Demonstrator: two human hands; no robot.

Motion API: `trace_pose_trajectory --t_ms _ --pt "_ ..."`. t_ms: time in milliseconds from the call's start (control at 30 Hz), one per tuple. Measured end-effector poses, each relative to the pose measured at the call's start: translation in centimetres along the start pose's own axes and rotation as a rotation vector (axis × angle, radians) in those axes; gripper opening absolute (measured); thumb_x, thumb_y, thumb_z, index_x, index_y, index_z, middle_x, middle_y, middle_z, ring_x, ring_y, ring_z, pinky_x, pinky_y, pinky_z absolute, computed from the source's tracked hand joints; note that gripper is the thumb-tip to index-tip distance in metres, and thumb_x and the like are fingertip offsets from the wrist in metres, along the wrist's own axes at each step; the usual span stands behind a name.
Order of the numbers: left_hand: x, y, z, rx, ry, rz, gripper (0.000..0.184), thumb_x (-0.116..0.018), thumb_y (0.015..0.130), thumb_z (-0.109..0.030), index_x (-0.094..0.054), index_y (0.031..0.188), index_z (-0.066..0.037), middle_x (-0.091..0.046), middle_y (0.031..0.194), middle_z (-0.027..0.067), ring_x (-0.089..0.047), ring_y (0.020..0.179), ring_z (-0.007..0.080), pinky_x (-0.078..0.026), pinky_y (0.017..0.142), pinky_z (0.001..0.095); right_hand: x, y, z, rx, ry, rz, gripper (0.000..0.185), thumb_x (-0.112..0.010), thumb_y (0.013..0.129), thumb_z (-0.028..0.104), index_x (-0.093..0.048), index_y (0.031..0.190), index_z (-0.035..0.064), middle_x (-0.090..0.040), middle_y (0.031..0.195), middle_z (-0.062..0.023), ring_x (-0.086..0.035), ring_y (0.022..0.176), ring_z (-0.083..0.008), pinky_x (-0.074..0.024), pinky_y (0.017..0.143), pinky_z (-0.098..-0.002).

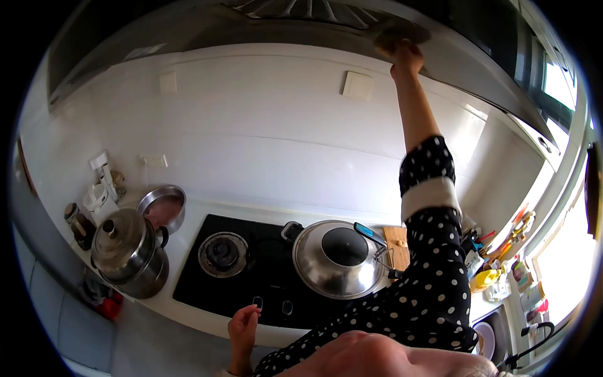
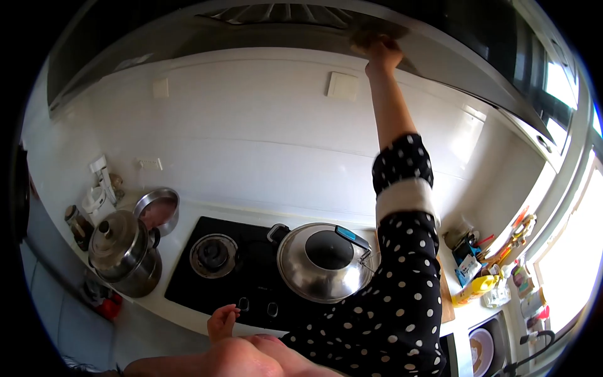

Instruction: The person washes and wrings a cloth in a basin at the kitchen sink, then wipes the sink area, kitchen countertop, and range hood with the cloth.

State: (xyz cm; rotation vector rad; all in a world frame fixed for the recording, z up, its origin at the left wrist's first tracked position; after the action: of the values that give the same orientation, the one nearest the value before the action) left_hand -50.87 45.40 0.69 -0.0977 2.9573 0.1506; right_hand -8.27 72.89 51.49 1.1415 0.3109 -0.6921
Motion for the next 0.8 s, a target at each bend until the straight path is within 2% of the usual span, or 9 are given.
trace_pose_trajectory --t_ms 100,200,300,400,500,600,633,733,800 --pt "-0.9 0.0 1.1 0.026 -0.057 -0.01 0.018 -0.053 0.085 0.0 -0.058 0.103 0.001 -0.063 0.093 0.0072 -0.059 0.083 0.0107 -0.047 0.075 0.0214 -1.3 2.1 -4.0 -0.291 -0.131 -0.01 0.022 -0.067 0.071 0.003 -0.06 0.091 -0.001 -0.06 0.089 -0.0084 -0.057 0.08 -0.0159 -0.0485 0.067 -0.028" --pt "-1.1 -0.2 2.8 0.021 -0.063 0.004 0.018 -0.054 0.085 0.0 -0.058 0.103 0.001 -0.063 0.093 0.0074 -0.059 0.083 0.011 -0.047 0.075 0.0217 -0.6 1.1 -3.5 -0.132 -0.054 -0.177 0.02 -0.067 0.072 0.003 -0.061 0.09 -0.0025 -0.061 0.088 -0.0105 -0.058 0.078 -0.0162 -0.0488 0.066 -0.0285" --pt "-1.1 -0.6 2.5 0.039 -0.031 -0.023 0.019 -0.054 0.085 0.0 -0.058 0.103 0.001 -0.064 0.093 0.0077 -0.06 0.083 0.0112 -0.047 0.075 0.0217 -0.6 -3.9 3.1 0.114 0.229 -0.009 0.021 -0.066 0.074 0.007 -0.06 0.09 -0.0053 -0.062 0.085 -0.0093 -0.057 0.075 -0.0154 -0.0485 0.07 -0.0271" --pt "-0.5 -0.2 2.4 0.028 0.018 -0.045 0.019 -0.054 0.085 0.0 -0.058 0.104 0.001 -0.064 0.092 0.0078 -0.06 0.082 0.0111 -0.048 0.074 0.0215 -0.6 -3.9 3.9 0.137 0.26 -0.062 0.016 -0.065 0.076 0.008 -0.061 0.086 -0.0042 -0.063 0.083 -0.0087 -0.057 0.074 -0.0162 -0.0487 0.071 -0.0287" --pt "-0.6 0.2 1.7 -0.01 0.035 -0.048 0.019 -0.054 0.085 0.0 -0.058 0.103 0.001 -0.064 0.092 0.0076 -0.06 0.082 0.0106 -0.048 0.073 0.0214 -1.5 -2.7 0.8 0.28 0.078 -0.154 0.013 -0.065 0.076 0.009 -0.063 0.082 -0.0026 -0.063 0.081 -0.0089 -0.057 0.074 -0.0168 -0.0489 0.072 -0.0297" --pt "-1.1 0.2 1.9 0.011 0.017 -0.056 0.018 -0.054 0.085 0.0 -0.058 0.103 0.001 -0.064 0.091 0.0075 -0.06 0.081 0.0102 -0.048 0.073 0.0215 -2.2 0.7 -4.9 0.016 -0.043 -0.123 0.013 -0.066 0.075 0.008 -0.065 0.083 -0.0025 -0.064 0.082 -0.0104 -0.058 0.072 -0.0178 -0.0499 0.068 -0.0298" --pt "-1.4 0.2 2.3 0.009 0.012 -0.048 0.018 -0.054 0.085 0.0 -0.058 0.103 0.001 -0.064 0.091 0.0075 -0.06 0.081 0.0102 -0.048 0.073 0.0216 -1.9 1.3 -5.8 -0.085 0.001 -0.085 0.015 -0.065 0.074 0.006 -0.066 0.085 -0.0032 -0.065 0.082 -0.0108 -0.059 0.072 -0.0181 -0.0505 0.063 -0.0305" --pt "-1.8 -0.3 3.6 0.017 0.002 -0.04 0.018 -0.054 0.085 0.0 -0.059 0.103 0.001 -0.064 0.091 0.0073 -0.06 0.081 0.01 -0.048 0.073 0.0216 -0.8 1.1 -5.0 -0.108 -0.101 -0.091 0.016 -0.065 0.073 0.005 -0.067 0.086 -0.0042 -0.065 0.08 -0.0106 -0.06 0.071 -0.0182 -0.0508 0.06 -0.0305" --pt "-1.5 -0.5 4.3 0.024 0.009 -0.043 0.018 -0.054 0.085 -0.001 -0.059 0.103 0.0 -0.064 0.092 0.0073 -0.059 0.081 0.01 -0.048 0.074 0.0215 -0.3 0.8 -4.8 -0.069 -0.011 -0.189 0.013 -0.067 0.074 0.006 -0.066 0.081 -0.005 -0.065 0.077 -0.0099 -0.059 0.069 -0.0159 -0.049 0.061 -0.0273"
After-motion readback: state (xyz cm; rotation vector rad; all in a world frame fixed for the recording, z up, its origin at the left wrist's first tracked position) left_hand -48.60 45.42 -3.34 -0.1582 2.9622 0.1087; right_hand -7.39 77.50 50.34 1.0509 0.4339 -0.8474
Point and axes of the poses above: each hand's wrist, its own y-axis towards the middle knuckle, its own x-axis out of the back of the hand, z = x × y, the point moved 5 cm from there along y, towards the middle knuckle
